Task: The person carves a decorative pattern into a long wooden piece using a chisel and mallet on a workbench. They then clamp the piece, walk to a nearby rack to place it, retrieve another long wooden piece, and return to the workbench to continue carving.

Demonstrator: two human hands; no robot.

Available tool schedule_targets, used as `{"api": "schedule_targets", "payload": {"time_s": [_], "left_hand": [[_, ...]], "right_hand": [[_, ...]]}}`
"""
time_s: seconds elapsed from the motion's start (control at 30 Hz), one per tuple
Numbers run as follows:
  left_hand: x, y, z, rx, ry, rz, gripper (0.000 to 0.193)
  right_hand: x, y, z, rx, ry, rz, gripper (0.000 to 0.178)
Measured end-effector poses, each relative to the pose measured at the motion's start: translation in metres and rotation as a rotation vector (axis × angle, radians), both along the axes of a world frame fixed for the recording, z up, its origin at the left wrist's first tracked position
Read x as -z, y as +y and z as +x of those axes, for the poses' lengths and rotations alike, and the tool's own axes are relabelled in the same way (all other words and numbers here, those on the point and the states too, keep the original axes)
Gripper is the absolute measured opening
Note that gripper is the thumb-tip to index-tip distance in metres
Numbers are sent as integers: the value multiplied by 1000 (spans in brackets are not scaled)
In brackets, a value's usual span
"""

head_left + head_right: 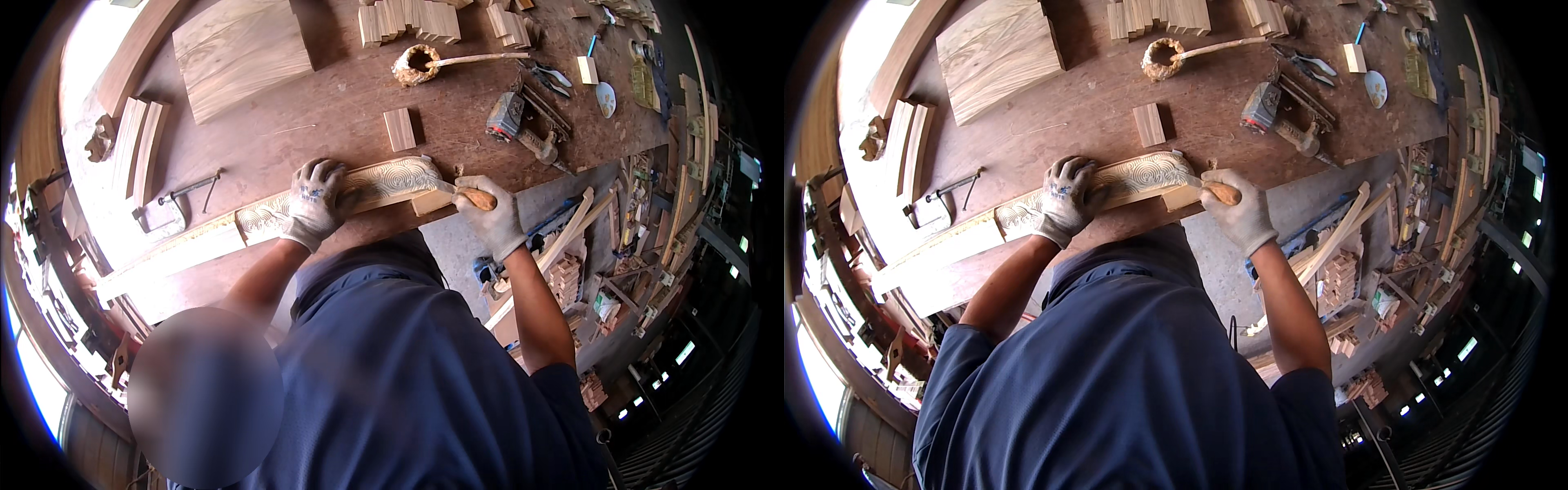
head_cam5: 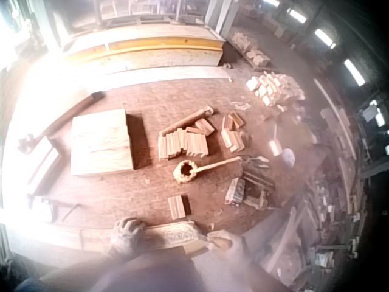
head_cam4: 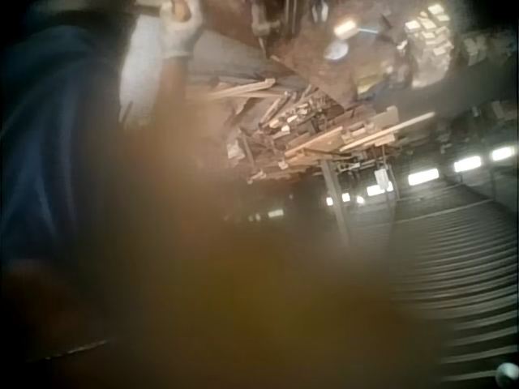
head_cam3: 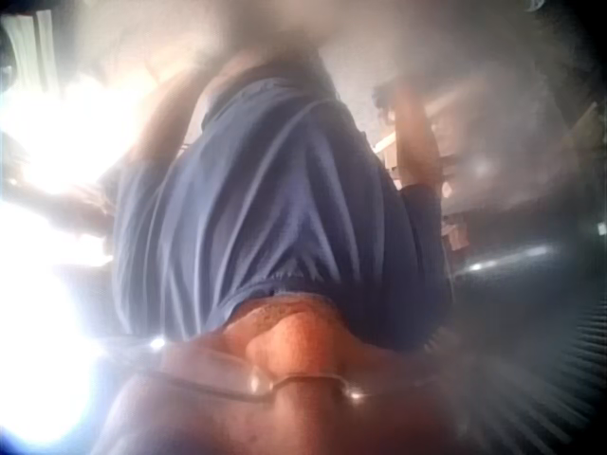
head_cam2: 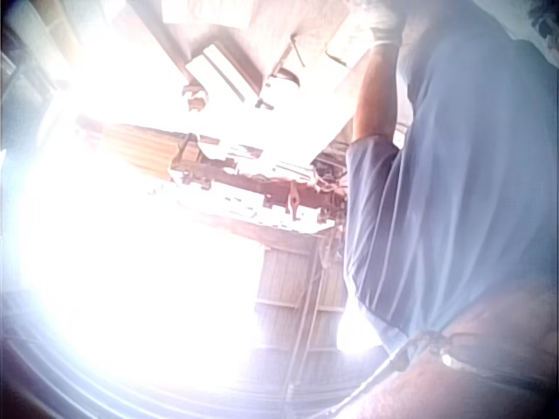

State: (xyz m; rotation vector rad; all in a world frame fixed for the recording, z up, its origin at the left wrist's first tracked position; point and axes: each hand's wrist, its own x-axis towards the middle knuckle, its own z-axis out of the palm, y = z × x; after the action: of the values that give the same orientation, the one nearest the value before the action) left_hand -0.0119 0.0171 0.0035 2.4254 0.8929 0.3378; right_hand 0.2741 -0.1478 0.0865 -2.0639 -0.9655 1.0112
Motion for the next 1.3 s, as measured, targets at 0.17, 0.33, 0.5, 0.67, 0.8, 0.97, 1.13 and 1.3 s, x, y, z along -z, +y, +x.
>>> {"api": "schedule_targets", "payload": {"time_s": [0.17,0.33,0.5,0.67,0.8,0.97,1.13,1.3], "left_hand": [[1,0,0,4,5,-3,42],[-2,0,1,0,4,-10,42],[0,0,1,5,7,-5,42],[1,0,0,4,4,-3,42],[2,0,0,5,3,-8,42],[0,-2,2,26,-25,3,47],[-36,-23,35,273,-205,-80,51],[-33,-44,40,461,-232,-2,31]], "right_hand": [[-4,2,0,48,6,-24,24],[0,0,1,16,-13,-8,24],[-4,3,-1,-49,-48,1,25],[-11,9,4,-141,-107,-2,25],[-13,13,14,-292,-296,69,23],[-27,5,18,19,-14,-8,22],[-39,8,-34,431,526,-34,15],[-40,1,-59,608,713,-213,13]]}}
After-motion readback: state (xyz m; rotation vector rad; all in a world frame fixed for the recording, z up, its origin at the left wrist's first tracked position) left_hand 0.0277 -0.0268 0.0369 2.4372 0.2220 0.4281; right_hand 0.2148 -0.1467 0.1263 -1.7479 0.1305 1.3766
